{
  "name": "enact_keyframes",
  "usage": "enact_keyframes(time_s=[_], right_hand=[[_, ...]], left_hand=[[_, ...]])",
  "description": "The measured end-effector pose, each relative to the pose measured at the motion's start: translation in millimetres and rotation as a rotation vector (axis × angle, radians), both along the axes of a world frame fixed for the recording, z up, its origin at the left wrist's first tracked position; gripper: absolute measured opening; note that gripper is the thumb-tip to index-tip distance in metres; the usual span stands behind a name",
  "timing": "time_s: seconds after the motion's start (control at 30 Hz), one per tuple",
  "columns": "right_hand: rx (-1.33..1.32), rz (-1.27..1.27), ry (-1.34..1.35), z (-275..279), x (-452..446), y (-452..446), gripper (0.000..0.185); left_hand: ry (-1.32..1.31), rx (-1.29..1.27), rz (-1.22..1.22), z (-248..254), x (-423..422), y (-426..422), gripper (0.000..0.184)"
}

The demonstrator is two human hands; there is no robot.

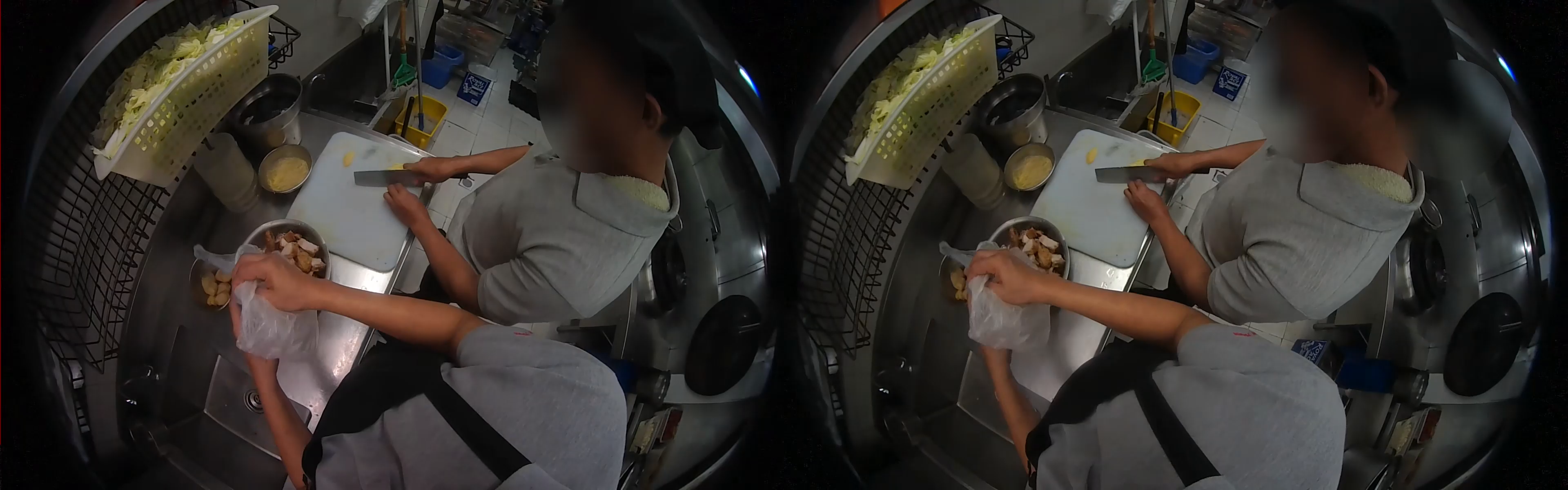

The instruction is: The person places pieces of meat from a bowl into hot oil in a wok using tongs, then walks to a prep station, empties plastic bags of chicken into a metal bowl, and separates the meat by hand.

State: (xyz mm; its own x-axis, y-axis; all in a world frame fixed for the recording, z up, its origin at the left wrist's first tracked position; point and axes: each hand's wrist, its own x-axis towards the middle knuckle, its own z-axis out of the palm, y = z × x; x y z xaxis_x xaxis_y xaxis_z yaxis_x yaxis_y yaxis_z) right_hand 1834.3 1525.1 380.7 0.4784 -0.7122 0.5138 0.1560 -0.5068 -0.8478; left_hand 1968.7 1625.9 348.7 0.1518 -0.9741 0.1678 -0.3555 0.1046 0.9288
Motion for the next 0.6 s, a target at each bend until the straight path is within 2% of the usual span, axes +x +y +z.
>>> enact_keyframes(time_s=[0.07,0.1,0.17,0.2,0.27,0.3,0.37,0.4,0.43,0.47,0.5,0.57,0.6], right_hand=[[-0.015,0.007,0.045,-3.0,1.9,6.3,0.018],[-0.014,0.006,0.049,-8.6,2.8,4.9,0.018],[0.044,-0.030,0.114,-20.2,4.0,0.5,0.021],[0.042,-0.031,0.116,-22.8,3.2,-1.0,0.021],[0.029,-0.167,0.096,-27.6,2.4,-2.4,0.022],[0.028,-0.167,0.096,-36.0,1.8,-5.4,0.022],[0.003,-0.212,0.235,-50.2,-1.2,-13.0,0.040],[0.001,-0.211,0.235,-54.7,-3.8,-13.7,0.040],[0.037,-0.178,0.296,-59.9,-8.8,-12.9,0.048],[0.073,-0.145,0.357,-60.2,-13.9,-10.6,0.058],[0.074,-0.144,0.356,-60.2,-20.0,-8.7,0.058],[0.191,0.055,0.327,-59.2,-29.3,-6.0,0.074],[0.189,0.058,0.323,-60.6,-30.8,-3.2,0.074]], left_hand=[[0.073,-0.104,0.093,-25.9,12.8,-2.7,0.033],[0.077,-0.103,0.093,-32.0,13.8,-2.6,0.033],[0.369,-0.131,0.176,-39.5,14.4,-2.6,0.016],[0.371,-0.133,0.176,-44.4,18.3,-2.9,0.016],[0.820,0.092,0.255,-61.1,36.7,0.1,0.018],[0.820,0.091,0.255,-74.2,46.9,-1.4,0.018],[0.756,0.020,0.168,-90.5,59.1,-7.7,0.023],[0.756,0.018,0.169,-92.5,58.6,-8.2,0.023],[0.714,0.041,0.249,-95.4,56.3,-8.6,0.026],[0.670,0.065,0.329,-92.1,51.1,-9.0,0.030],[0.669,0.066,0.330,-87.2,47.9,-8.4,0.030],[0.695,0.126,0.216,-72.7,45.0,-7.8,0.034],[0.691,0.124,0.219,-67.3,40.6,-10.5,0.034]])
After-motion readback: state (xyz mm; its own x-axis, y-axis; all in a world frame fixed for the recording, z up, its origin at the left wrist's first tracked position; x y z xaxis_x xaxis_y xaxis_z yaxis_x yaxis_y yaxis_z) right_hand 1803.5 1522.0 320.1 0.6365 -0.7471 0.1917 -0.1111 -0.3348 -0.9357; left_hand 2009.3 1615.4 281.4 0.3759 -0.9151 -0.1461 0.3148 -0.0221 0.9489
